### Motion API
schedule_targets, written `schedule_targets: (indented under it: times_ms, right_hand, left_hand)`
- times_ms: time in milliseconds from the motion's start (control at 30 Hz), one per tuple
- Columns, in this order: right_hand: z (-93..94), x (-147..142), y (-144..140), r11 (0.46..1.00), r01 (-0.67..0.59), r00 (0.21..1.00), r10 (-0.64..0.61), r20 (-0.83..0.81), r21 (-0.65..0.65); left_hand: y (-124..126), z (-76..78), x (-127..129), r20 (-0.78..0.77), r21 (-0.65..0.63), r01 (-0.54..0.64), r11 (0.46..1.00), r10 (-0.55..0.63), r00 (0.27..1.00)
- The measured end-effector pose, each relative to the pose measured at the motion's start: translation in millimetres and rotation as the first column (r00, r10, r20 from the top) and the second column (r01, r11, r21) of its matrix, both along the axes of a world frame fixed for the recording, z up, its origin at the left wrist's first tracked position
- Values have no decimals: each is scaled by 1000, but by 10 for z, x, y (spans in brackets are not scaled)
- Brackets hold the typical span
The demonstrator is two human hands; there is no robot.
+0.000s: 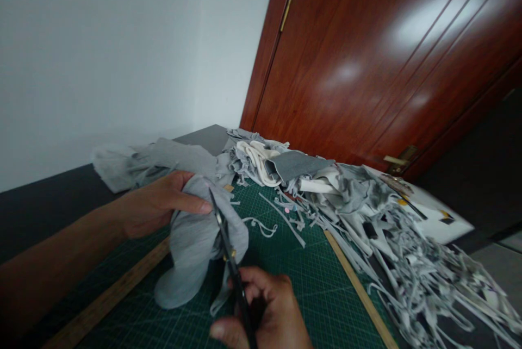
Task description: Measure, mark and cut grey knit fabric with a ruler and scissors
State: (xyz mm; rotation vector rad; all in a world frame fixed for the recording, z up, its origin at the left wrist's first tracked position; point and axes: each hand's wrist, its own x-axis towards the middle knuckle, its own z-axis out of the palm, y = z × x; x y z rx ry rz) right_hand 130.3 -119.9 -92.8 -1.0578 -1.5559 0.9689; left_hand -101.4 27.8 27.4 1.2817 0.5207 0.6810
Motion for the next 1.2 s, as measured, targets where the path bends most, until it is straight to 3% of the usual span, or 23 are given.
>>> schedule_targets:
  times_ms: [333,767,967,1200]
  right_hand:
    - [-27,53,21,1000,-30,999,29,-32,-10]
    - [-93,69,-56,996,53,998,-55,-23,-67]
    - [-149,48,-30,998,35,998,-37,-58,-43]
    - [-183,63,-55,995,101,994,-101,-27,-11]
  left_hand:
    - [4,27,10,86,-4,-138,990,138,987]
    - [-10,19,7,-24,1,-54,999,54,998]
    - [-18,19,-4,-47,3,-33,999,33,998]
    - [12,10,-3,-89,-3,-46,999,45,995]
